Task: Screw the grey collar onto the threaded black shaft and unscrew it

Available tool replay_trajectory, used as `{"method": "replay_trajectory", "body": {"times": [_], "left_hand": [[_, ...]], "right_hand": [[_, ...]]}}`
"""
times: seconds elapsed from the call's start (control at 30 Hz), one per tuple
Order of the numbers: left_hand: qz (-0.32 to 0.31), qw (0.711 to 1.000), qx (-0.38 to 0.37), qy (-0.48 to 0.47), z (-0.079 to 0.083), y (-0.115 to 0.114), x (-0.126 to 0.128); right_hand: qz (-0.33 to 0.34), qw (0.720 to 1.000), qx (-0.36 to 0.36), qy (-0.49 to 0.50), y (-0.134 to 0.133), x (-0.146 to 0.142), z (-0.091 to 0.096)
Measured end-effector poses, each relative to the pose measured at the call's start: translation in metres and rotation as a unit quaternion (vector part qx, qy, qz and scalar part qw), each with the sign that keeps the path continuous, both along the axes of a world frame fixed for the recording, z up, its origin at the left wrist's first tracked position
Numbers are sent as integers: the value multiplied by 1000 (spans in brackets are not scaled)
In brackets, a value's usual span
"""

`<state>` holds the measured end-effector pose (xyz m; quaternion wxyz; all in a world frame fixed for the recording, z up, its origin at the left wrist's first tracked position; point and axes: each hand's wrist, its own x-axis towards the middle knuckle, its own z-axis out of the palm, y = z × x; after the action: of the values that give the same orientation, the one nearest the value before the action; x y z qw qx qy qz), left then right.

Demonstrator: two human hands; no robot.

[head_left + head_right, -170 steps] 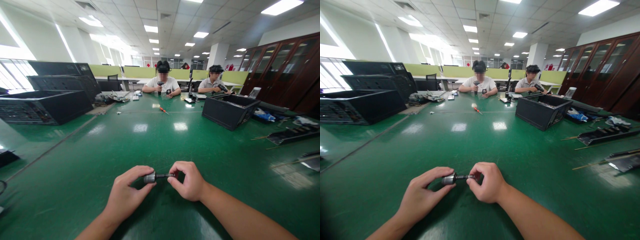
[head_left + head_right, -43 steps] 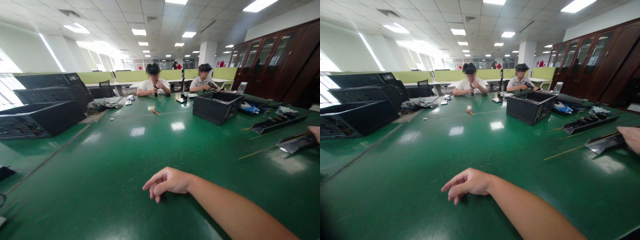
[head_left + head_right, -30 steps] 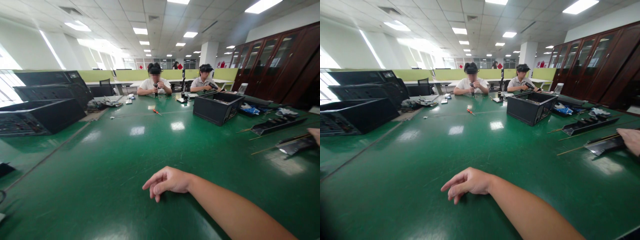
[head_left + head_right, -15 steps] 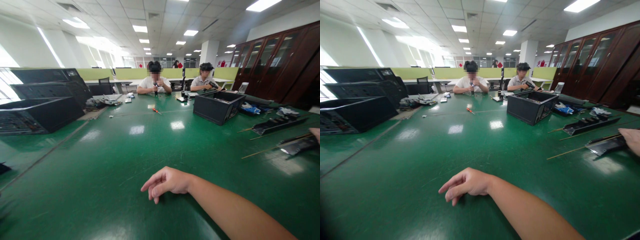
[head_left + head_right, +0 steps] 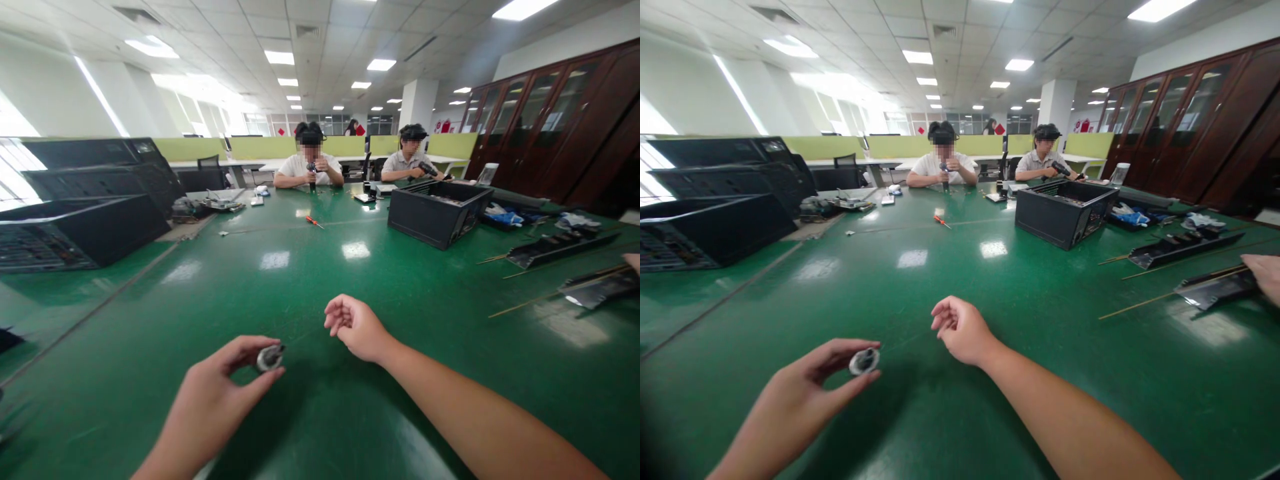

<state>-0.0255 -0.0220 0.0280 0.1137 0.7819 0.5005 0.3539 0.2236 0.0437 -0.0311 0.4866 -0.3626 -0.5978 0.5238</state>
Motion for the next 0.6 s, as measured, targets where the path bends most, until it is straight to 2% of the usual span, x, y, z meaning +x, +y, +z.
{"method": "replay_trajectory", "body": {"times": [0.07, 0.1, 0.17, 0.23, 0.3, 0.4, 0.47, 0.6], "left_hand": [[-59, 998, -9, 15, -7, 20, 29], [-79, 997, -1, 15, -12, 26, 38], [-110, 994, 19, 19, -21, 34, 44], [-132, 991, 27, 24, -31, 36, 38], [-135, 991, 23, 16, -38, 35, 30], [-87, 996, 16, -13, -43, 34, 25], [-60, 998, 5, -23, -44, 33, 28], [-49, 998, -23, -36, -41, 33, 34]], "right_hand": [[-74, 992, 72, -71, -1, 6, 1], [-84, 983, 114, -120, -5, 8, 3], [-68, 955, 200, -210, -13, 8, 6], [-33, 932, 243, -266, -21, 6, 10], [-15, 913, 261, -313, -26, 2, 12], [-11, 895, 266, -359, -27, -2, 14], [-18, 889, 266, -373, -28, -2, 14], [-38, 887, 274, -370, -30, -3, 15]]}}
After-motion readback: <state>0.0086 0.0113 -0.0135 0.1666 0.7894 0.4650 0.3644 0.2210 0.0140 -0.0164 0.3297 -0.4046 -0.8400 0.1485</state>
